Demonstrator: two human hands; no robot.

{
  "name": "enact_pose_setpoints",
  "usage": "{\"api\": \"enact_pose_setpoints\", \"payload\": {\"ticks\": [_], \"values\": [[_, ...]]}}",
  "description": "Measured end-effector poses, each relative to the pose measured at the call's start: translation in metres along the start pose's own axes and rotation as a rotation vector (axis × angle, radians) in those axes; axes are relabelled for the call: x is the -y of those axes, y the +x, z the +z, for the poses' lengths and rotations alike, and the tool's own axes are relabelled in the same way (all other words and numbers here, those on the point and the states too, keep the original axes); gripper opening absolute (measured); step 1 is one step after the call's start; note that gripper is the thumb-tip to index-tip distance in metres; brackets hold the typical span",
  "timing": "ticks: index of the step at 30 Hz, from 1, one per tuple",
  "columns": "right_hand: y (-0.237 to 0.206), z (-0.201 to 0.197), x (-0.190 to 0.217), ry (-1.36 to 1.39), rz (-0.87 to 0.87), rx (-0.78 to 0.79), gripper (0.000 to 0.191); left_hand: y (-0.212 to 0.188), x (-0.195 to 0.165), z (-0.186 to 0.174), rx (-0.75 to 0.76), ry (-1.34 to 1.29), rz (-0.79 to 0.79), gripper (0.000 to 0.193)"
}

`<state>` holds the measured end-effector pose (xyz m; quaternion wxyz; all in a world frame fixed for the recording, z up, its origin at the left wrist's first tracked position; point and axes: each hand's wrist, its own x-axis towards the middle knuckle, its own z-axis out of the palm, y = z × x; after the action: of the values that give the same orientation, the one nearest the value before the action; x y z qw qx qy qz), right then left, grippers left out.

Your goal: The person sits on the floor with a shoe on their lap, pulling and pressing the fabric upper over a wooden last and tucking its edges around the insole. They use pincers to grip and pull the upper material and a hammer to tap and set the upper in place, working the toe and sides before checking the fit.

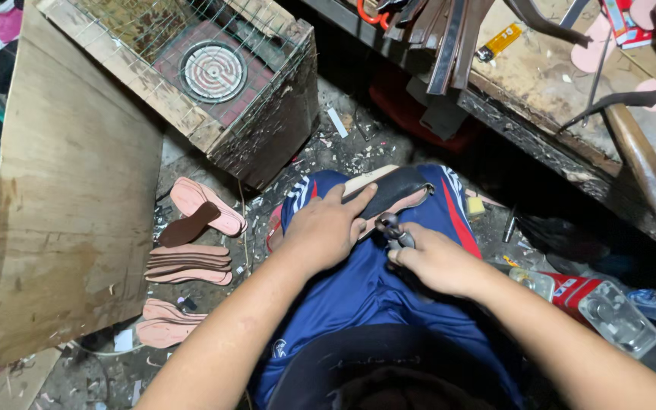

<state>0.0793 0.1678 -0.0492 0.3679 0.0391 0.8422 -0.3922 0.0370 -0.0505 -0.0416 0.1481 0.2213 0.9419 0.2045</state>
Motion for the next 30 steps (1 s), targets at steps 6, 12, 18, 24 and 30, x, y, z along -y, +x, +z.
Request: {"api": "enact_pose_setpoints", "payload": {"ticks": [6, 12, 18, 24, 30], "values": [[0.025, 0.016, -0.014, 0.616, 0.179, 0.196, 0.024, -0.002, -0.005, 0.002, 0.034, 0.014, -0.004, 0.063], [0.026, 0.005, -0.008, 0.002, -0.063, 0.048, 0.027, -0.008, -0.01, 0.004, -0.005, 0.041, -0.019, 0.062], [0.013, 0.015, -0.004, -0.499, -0.081, -0.154, 0.03, -0.006, -0.005, 0.007, -0.088, -0.009, 0.008, 0.056], [0.022, 0.014, -0.006, 0.562, 0.205, 0.147, 0.024, 0.013, -0.014, 0.001, 0.037, -0.005, -0.14, 0.055], [0.024, 0.001, -0.006, 0.804, 0.317, 0.211, 0.03, 0.01, -0.024, -0.002, 0.055, 0.041, -0.132, 0.059]]}}
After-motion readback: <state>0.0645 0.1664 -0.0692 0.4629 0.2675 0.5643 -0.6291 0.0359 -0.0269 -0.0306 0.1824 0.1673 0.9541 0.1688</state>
